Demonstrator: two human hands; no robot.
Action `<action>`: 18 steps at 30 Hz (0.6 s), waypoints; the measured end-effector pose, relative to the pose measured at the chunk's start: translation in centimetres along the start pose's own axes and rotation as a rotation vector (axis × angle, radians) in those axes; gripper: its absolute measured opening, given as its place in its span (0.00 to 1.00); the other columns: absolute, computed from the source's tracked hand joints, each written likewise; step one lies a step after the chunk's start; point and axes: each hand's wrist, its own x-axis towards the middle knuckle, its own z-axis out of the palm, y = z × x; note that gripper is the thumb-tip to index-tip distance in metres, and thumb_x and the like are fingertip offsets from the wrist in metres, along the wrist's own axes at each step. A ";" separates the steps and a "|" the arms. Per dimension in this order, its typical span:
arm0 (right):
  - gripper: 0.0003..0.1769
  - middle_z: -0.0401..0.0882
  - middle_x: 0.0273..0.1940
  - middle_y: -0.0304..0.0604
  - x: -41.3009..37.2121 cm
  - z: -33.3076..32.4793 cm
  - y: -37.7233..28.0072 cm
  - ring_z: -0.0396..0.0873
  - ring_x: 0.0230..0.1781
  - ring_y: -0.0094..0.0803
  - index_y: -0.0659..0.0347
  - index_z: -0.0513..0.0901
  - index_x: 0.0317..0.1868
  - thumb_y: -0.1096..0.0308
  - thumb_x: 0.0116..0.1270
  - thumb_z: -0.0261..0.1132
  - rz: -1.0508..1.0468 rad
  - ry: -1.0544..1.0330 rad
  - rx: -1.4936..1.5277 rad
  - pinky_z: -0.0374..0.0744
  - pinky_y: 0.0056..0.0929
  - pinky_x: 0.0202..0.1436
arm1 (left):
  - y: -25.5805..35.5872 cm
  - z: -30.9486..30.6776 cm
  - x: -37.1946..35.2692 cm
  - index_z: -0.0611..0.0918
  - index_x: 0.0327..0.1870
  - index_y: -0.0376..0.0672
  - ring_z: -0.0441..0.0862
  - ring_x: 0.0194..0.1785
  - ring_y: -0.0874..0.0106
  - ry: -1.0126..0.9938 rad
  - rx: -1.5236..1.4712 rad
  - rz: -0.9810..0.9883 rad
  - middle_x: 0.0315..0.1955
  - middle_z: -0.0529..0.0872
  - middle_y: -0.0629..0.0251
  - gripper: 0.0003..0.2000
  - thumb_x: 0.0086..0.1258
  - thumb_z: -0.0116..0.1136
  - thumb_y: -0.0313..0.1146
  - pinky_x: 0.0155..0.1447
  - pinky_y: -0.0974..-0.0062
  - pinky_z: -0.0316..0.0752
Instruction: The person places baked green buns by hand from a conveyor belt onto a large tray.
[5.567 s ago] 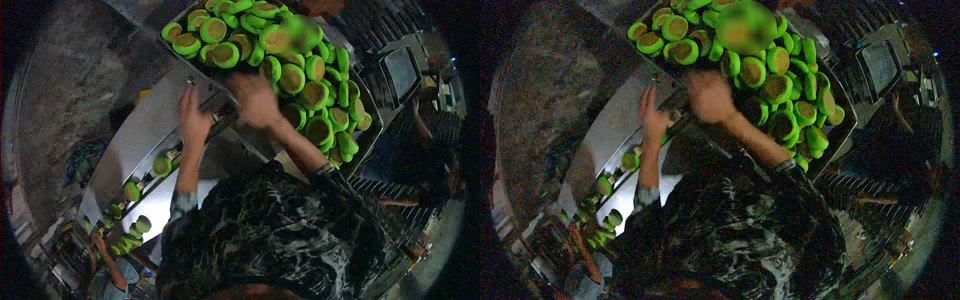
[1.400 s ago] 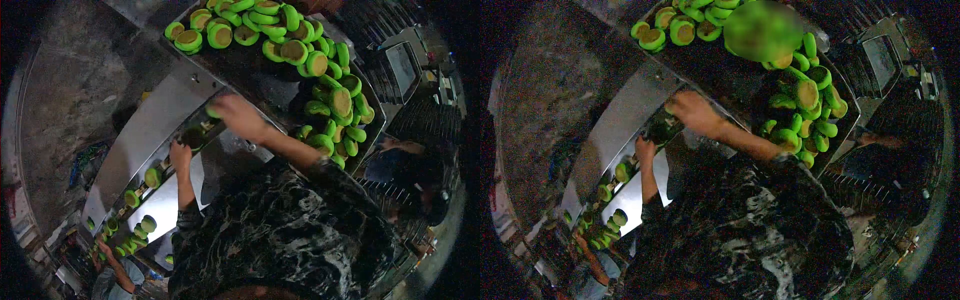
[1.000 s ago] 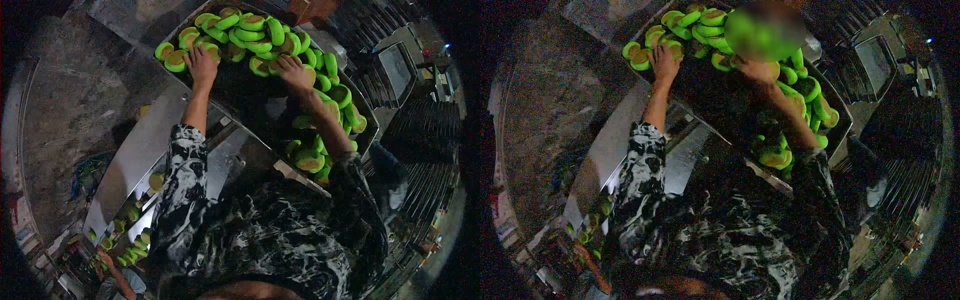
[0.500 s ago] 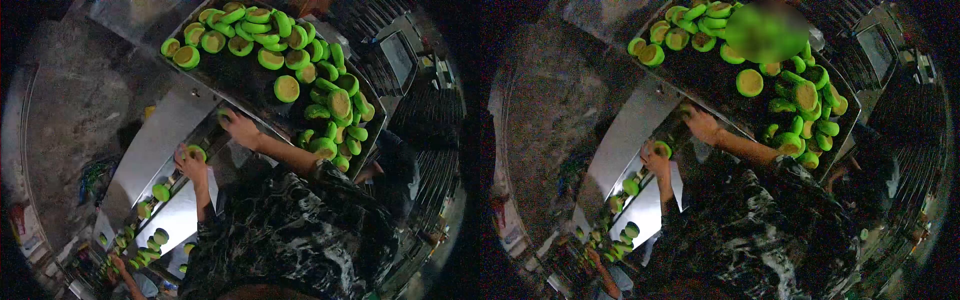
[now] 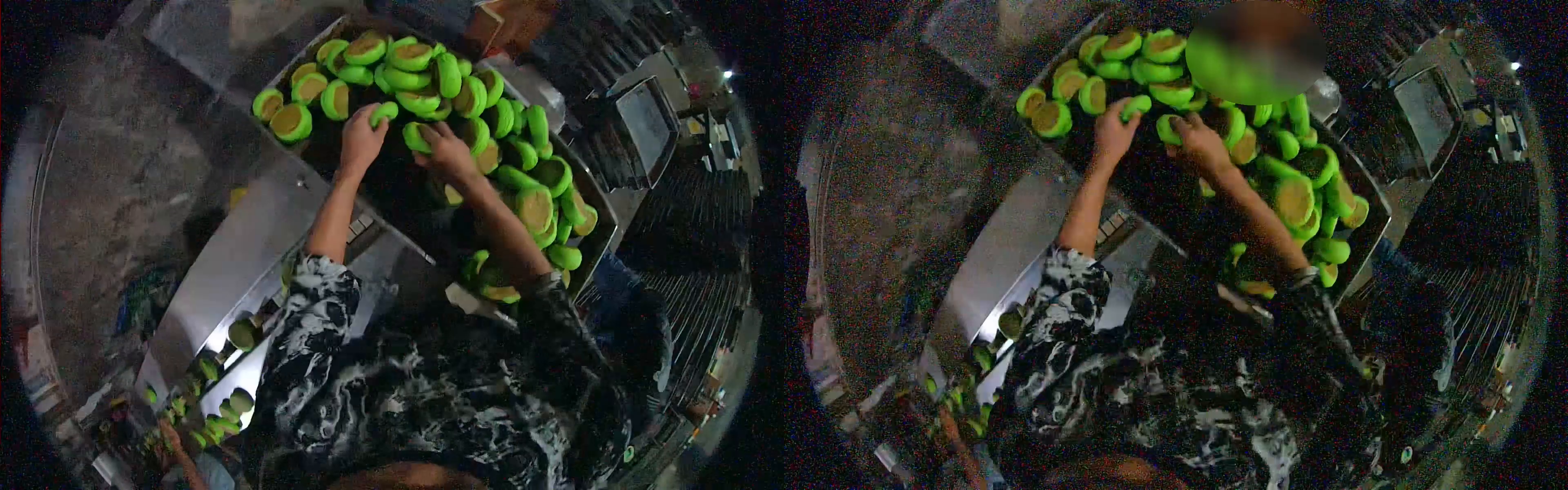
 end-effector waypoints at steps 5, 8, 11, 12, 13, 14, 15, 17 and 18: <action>0.21 0.79 0.39 0.47 -7.6 -2.2 -6.5 0.77 0.39 0.31 0.67 0.74 0.48 0.60 0.60 0.60 0.061 -0.229 0.694 0.75 0.30 0.44 | -0.7 -7.8 -18.9 0.69 0.56 0.37 0.73 0.53 0.61 0.423 -0.249 -0.560 0.51 0.74 0.53 0.16 0.70 0.40 0.33 0.57 0.68 0.66; 0.26 0.74 0.50 0.52 -9.3 0.5 -12.8 0.79 0.42 0.44 0.62 0.71 0.54 0.57 0.57 0.62 -0.165 -0.374 0.386 0.76 0.38 0.49 | -13.2 -8.5 -30.3 0.69 0.56 0.35 0.68 0.55 0.47 0.133 0.111 -0.626 0.53 0.70 0.42 0.25 0.63 0.51 0.43 0.58 0.59 0.64; 0.24 0.74 0.50 0.49 -8.1 6.7 -12.1 0.78 0.42 0.48 0.59 0.70 0.55 0.58 0.60 0.59 -0.508 -0.136 0.065 0.75 0.42 0.48 | -5.0 -11.6 -28.0 0.69 0.56 0.35 0.67 0.57 0.50 0.063 0.655 -0.654 0.53 0.70 0.42 0.24 0.64 0.52 0.42 0.58 0.58 0.64; 0.23 0.74 0.50 0.48 -8.3 9.3 -10.8 0.77 0.42 0.49 0.58 0.70 0.55 0.57 0.62 0.57 -0.753 0.059 -0.113 0.75 0.43 0.47 | -1.9 -12.1 -26.7 0.70 0.56 0.36 0.66 0.58 0.51 0.052 0.794 -0.883 0.53 0.71 0.43 0.24 0.63 0.53 0.42 0.58 0.57 0.63; 0.22 0.77 0.44 0.50 -8.9 11.8 -9.6 0.76 0.39 0.51 0.55 0.71 0.55 0.57 0.62 0.54 -0.851 -0.065 -0.560 0.75 0.45 0.46 | -2.4 -11.8 -25.8 0.71 0.55 0.37 0.66 0.58 0.52 0.167 0.728 -0.680 0.53 0.71 0.44 0.24 0.62 0.55 0.42 0.59 0.57 0.63; 0.22 0.77 0.44 0.50 -9.0 10.6 -9.8 0.76 0.39 0.51 0.55 0.71 0.55 0.57 0.62 0.54 -0.832 -0.068 -0.565 0.75 0.45 0.46 | -2.8 -11.5 -24.7 0.71 0.55 0.38 0.65 0.58 0.53 0.277 0.656 -0.481 0.53 0.71 0.45 0.24 0.61 0.57 0.42 0.59 0.56 0.62; 0.22 0.77 0.41 0.51 -8.7 7.9 -10.6 0.77 0.38 0.50 0.53 0.72 0.55 0.57 0.61 0.54 -0.686 -0.410 -0.272 0.75 0.44 0.45 | -1.5 -10.6 -21.9 0.72 0.54 0.38 0.66 0.58 0.52 0.296 0.531 -0.341 0.52 0.71 0.45 0.24 0.60 0.58 0.42 0.59 0.56 0.62; 0.22 0.77 0.32 0.53 -7.7 3.1 -10.1 0.77 0.34 0.49 0.50 0.74 0.52 0.61 0.54 0.56 -0.402 -0.548 0.041 0.75 0.44 0.42 | 1.9 -7.3 -13.9 0.73 0.53 0.38 0.66 0.57 0.52 0.285 0.295 -0.060 0.51 0.72 0.47 0.25 0.57 0.61 0.43 0.60 0.58 0.62; 0.22 0.77 0.33 0.51 -6.3 2.2 -7.6 0.76 0.35 0.47 0.50 0.74 0.51 0.66 0.53 0.56 -0.476 -0.223 0.077 0.75 0.43 0.43 | 1.6 -4.5 -9.3 0.73 0.53 0.37 0.66 0.57 0.51 0.178 0.275 0.140 0.51 0.72 0.48 0.26 0.56 0.62 0.43 0.60 0.59 0.62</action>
